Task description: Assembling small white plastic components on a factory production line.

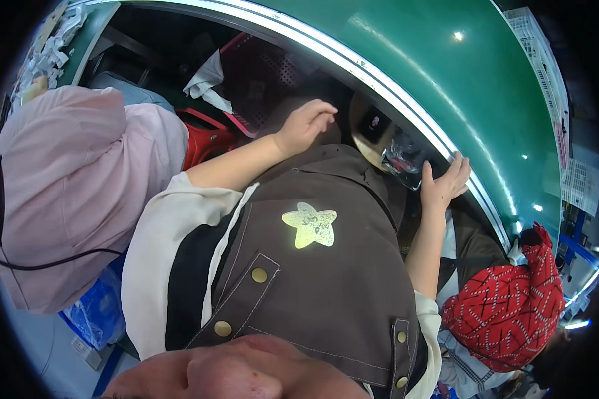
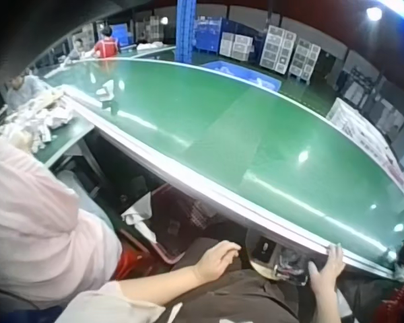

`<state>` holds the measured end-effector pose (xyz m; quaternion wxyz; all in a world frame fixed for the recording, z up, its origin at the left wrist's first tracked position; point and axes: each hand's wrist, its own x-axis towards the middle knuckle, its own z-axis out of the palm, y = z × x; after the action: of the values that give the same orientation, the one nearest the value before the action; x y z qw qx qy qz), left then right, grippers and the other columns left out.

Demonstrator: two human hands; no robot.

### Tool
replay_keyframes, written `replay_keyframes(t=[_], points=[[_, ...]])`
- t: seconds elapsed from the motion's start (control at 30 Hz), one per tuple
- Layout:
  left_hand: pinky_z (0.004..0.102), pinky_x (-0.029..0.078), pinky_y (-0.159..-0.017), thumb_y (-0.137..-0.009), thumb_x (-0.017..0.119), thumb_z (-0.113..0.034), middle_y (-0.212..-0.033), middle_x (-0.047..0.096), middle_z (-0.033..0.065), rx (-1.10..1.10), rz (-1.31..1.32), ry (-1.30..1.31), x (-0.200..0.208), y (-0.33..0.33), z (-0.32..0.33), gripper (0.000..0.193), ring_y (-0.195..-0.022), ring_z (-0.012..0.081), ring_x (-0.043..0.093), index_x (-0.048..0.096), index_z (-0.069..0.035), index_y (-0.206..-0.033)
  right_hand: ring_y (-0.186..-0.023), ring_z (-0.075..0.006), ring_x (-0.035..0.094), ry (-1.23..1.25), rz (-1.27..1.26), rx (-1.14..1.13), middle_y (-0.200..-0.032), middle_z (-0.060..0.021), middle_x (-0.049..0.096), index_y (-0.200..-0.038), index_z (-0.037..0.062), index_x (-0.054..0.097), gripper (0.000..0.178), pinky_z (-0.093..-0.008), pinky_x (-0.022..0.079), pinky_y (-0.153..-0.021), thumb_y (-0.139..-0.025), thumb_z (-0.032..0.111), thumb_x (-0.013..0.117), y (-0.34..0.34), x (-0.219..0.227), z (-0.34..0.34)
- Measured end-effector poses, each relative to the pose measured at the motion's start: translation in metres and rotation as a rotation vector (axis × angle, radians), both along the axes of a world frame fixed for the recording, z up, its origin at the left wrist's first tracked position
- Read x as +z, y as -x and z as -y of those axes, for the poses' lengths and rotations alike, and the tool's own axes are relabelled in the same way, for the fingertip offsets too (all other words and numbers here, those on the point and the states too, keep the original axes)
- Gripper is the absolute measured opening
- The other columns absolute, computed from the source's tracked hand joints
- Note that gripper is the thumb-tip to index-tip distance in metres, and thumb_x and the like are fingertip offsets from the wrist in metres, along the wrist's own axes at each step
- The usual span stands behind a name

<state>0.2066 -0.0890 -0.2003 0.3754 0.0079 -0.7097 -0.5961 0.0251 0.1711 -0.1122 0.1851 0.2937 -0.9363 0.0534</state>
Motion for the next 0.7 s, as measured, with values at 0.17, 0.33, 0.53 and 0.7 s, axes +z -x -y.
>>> replay_keyframes(t=[0.17, 0.33, 0.53, 0.7], points=[[0.0228, 0.045, -0.06, -0.089, 0.044, 0.0, -0.085, 0.054, 0.0077, 0.075, 0.088, -0.184, 0.004, -0.004, 0.014, 0.014, -0.067, 0.011, 0.055, 0.053, 0.0, -0.1, -0.132, -0.0364, 0.022, 0.042, -0.016, 0.177, -0.14, -0.0143, 0.031, -0.13, 0.0127, 0.043, 0.061, -0.0638, 0.01, -0.1, -0.078, 0.036, 0.063, -0.001, 0.026, 0.048], [0.0243, 0.047, -0.064, -0.088, 0.043, 0.003, -0.089, 0.053, 0.0099, 0.04, 0.011, -0.149, 0.02, 0.011, 0.015, 0.014, -0.07, 0.0131, 0.057, 0.053, 0.0, -0.098, -0.133, -0.0336, 0.023, 0.094, 0.032, 0.373, -0.14, -0.0124, 0.032, -0.128, 0.0146, 0.045, 0.054, -0.0614, 0.006, -0.102, -0.08, 0.033, 0.061, 0.011, 0.049, 0.107], [0.026, 0.046, -0.065, -0.087, 0.043, 0.005, -0.093, 0.052, 0.011, -0.036, -0.033, 0.018, 0.053, 0.031, 0.016, 0.017, -0.071, 0.0158, 0.057, 0.053, 0.0, -0.1, -0.132, -0.0307, 0.026, 0.036, 0.138, 0.4, -0.137, -0.0104, 0.037, -0.124, 0.0133, 0.049, 0.047, -0.0597, 0.005, -0.104, -0.082, 0.033, 0.059, 0.027, 0.051, 0.147], [0.0264, 0.044, -0.065, -0.084, 0.048, 0.006, -0.088, 0.053, 0.0096, 0.016, 0.029, 0.043, 0.077, 0.044, 0.026, 0.017, -0.067, 0.0154, 0.053, 0.057, 0.0, -0.097, -0.13, -0.0296, 0.029, 0.022, 0.192, 0.411, -0.134, -0.0103, 0.041, -0.12, 0.0125, 0.051, 0.043, -0.0591, 0.007, -0.104, -0.082, 0.03, 0.059, 0.032, 0.048, 0.147]])
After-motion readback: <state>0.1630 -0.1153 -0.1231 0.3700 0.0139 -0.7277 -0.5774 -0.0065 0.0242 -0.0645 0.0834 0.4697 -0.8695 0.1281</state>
